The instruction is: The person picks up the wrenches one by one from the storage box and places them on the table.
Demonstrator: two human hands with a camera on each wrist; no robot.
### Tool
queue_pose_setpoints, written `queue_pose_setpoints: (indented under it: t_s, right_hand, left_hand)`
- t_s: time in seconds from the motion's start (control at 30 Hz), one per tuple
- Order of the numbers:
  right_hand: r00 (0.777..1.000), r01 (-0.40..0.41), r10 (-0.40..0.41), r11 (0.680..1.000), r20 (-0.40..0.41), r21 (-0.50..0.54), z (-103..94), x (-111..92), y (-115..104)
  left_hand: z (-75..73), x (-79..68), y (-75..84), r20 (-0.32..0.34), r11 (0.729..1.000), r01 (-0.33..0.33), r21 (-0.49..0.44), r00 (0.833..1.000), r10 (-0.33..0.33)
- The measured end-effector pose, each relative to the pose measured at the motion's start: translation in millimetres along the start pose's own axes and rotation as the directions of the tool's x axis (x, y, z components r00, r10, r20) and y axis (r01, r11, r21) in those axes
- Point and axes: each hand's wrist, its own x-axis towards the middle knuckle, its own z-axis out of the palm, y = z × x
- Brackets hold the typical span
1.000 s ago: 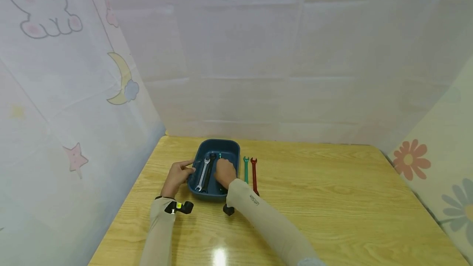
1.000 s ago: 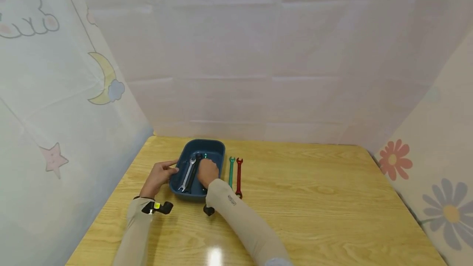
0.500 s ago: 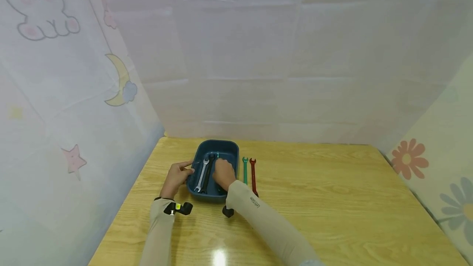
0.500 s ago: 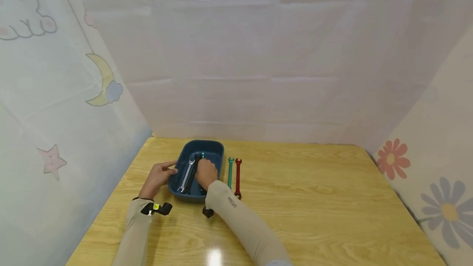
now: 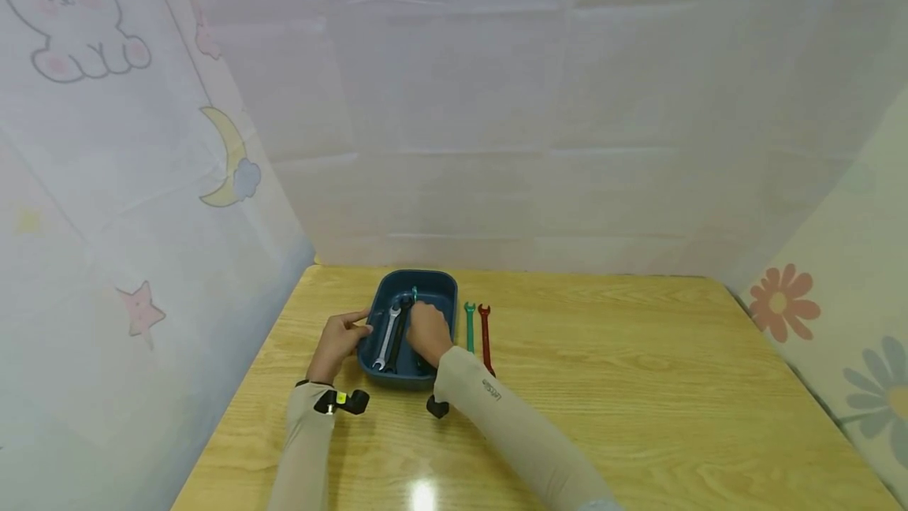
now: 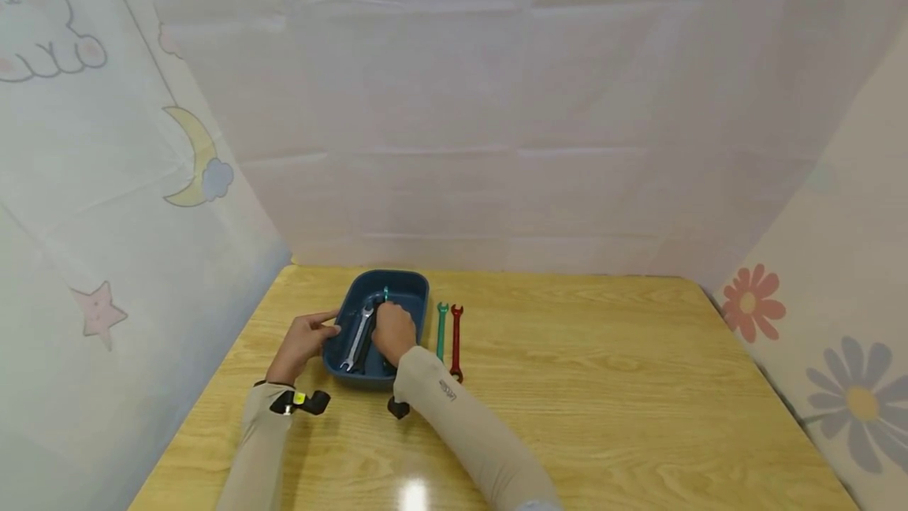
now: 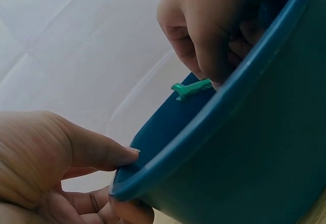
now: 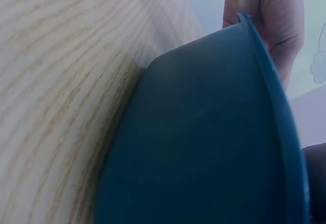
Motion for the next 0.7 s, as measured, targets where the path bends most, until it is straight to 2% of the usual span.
queue_pose_setpoints:
  t_s: [0.13,0.4,0.7]
  right_hand:
    - [1.000,0.010,-0.010,1.000,-0.014,0.000,-2.1,-1,-2]
    - [1.000,-0.016,0.017,1.000,0.008,-0.006,-8.3,-4,-5]
    - [1.000,-0.027,0.027,0.999,0.004,0.027,-17.7,-7,-5]
  left_hand:
    - [-0.2,-1.4,0.7,0.001,1.000,0.001,-0.007,1.000,-0.001]
    - [-1.4,-0.4,-0.1,0.017,1.000,0.006,-0.019,1.000,-0.006]
    - [-1.0,0.3,-1.3,0.019,1.000,0.000,-0.028,1.000,0.000]
